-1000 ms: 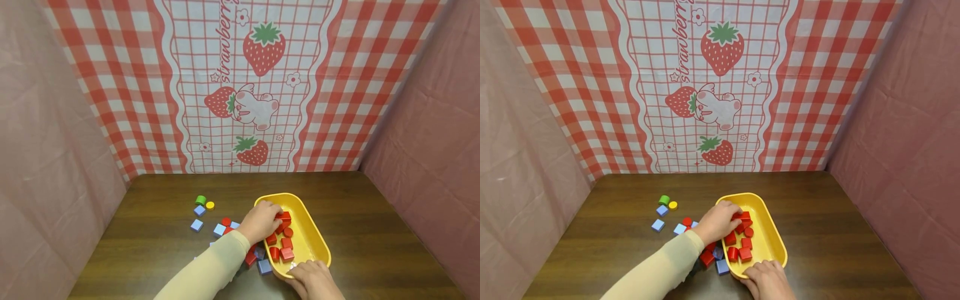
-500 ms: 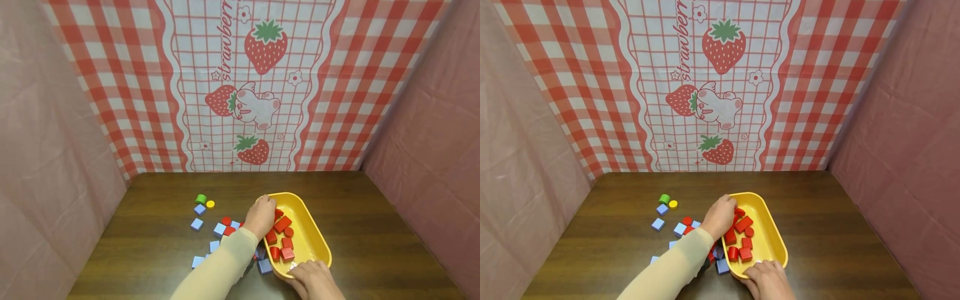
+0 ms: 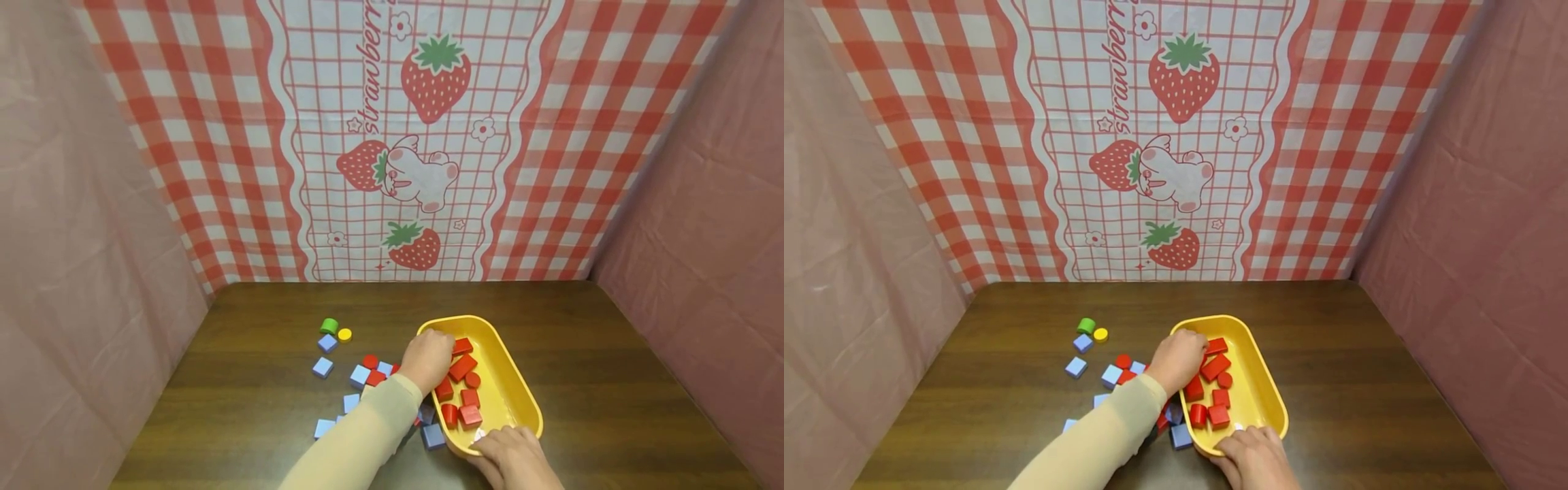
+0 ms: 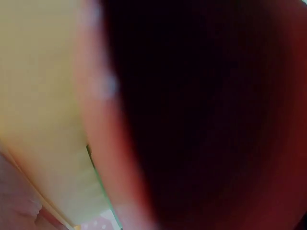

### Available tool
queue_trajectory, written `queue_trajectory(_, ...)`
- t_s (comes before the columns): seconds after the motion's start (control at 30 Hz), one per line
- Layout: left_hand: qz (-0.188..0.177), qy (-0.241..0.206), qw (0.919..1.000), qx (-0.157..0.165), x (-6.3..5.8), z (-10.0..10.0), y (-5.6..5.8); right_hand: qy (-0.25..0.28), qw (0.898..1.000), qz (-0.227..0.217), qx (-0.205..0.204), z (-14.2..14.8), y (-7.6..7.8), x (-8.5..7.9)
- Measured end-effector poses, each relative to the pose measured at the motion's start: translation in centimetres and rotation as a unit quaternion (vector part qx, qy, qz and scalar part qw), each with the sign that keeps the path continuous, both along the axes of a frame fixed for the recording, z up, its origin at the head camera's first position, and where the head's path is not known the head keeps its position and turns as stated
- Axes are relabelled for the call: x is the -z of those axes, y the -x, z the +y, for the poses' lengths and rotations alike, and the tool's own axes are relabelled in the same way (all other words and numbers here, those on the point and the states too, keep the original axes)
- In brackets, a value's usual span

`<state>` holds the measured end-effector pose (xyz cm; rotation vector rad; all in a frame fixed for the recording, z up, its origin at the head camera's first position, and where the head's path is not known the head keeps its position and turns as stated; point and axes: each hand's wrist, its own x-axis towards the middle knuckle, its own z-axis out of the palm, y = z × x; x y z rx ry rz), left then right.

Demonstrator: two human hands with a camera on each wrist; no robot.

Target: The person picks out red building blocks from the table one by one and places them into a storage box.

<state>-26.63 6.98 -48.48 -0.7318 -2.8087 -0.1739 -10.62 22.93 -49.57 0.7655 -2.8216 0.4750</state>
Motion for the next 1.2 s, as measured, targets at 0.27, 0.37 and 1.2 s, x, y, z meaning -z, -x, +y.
queue_trajectory(0.27,0.01,-0.004,0.9999,-0.002,-0.2,-0.1,-0.4,-0.002,1.0,-0.004,0.0,0.0,0.0,0.0)
queue_trajectory(0.37,0.022,-0.009,0.9997,0.003,-0.1,-0.3,-0.4,0.003,1.0,0.013,-0.005,-0.1,0.0,0.2)
queue_trajectory(1.2,-0.13,-0.119,0.9841,-0.022,-2.4,-12.4,1.4,0.005,1.0,0.03,-0.004,-0.3,0.0,0.0)
